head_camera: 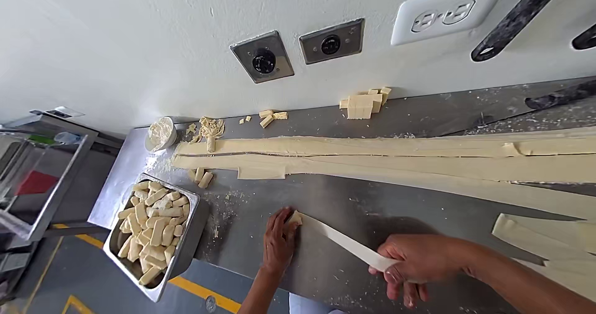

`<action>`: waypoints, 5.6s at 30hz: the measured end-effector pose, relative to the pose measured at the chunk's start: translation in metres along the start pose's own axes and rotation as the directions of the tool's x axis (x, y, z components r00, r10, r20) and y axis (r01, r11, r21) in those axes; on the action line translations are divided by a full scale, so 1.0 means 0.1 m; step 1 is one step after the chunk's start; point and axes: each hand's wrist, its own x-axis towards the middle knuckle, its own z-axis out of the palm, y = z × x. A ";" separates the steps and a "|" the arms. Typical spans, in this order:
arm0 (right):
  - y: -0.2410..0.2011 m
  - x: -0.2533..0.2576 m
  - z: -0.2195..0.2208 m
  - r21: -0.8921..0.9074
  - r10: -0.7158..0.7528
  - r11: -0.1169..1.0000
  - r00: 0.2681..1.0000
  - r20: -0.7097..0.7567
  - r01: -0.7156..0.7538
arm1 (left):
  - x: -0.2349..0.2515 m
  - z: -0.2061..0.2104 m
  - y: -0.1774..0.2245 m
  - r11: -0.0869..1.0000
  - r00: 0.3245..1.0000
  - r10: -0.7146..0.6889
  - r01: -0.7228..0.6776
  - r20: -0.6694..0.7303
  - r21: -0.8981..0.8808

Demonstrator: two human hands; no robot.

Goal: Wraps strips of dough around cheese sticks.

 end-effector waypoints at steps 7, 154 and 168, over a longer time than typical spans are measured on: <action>0.18 0.15 0.38 -0.044 -0.152 0.988 0.985 -0.085 0.149 | 0.00 0.24 0.15 1.000 0.996 -0.010 0.012 -0.090 0.023; -0.34 1.13 0.68 -0.897 -0.943 0.326 0.163 -0.289 0.300 | 0.19 -0.32 1.10 -0.231 0.472 -0.643 0.632 0.603 -0.740; 0.00 0.66 -0.13 -0.657 -0.553 0.737 0.415 -0.723 -0.162 | 0.71 -2.77 -1.29 0.480 0.299 -0.801 0.839 -0.519 -0.258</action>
